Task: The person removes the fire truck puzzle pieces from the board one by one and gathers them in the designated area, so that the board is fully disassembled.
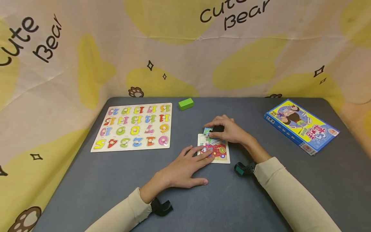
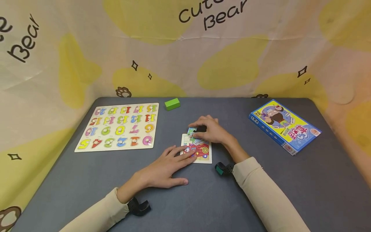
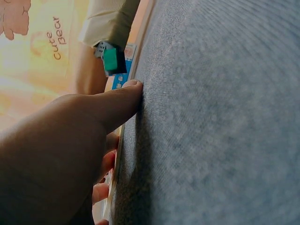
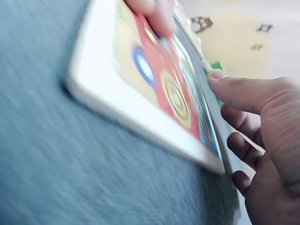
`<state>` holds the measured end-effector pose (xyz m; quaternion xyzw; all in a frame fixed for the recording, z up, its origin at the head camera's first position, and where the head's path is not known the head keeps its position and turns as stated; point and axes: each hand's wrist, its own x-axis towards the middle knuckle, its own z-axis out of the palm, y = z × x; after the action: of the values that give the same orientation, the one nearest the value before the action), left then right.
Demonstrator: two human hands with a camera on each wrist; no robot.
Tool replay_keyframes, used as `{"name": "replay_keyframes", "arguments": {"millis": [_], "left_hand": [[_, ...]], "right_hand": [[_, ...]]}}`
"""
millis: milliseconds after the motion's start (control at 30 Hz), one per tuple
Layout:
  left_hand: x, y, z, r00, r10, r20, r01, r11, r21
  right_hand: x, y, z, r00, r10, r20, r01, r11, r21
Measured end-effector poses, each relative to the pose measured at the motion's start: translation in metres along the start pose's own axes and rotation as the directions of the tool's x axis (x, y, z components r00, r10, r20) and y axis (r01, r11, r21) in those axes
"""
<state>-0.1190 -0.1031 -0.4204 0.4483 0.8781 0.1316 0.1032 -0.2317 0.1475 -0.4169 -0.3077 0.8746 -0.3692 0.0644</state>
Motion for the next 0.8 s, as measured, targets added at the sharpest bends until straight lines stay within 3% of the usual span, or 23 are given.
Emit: {"name": "replay_keyframes", "arguments": {"millis": [333,800], "left_hand": [[-0.001,0.000,0.000,1.000,-0.004,0.007,0.004,1.000,-0.005],[-0.002,0.001,0.000,1.000,0.001,0.001,-0.001,1.000,0.007]], "right_hand": [[0.004,0.029,-0.016,0.987,0.121,-0.107,-0.123,0.992,-0.015],[0.017,0.041,-0.022,0.976,0.141,-0.165,-0.147,0.989,-0.026]]}}
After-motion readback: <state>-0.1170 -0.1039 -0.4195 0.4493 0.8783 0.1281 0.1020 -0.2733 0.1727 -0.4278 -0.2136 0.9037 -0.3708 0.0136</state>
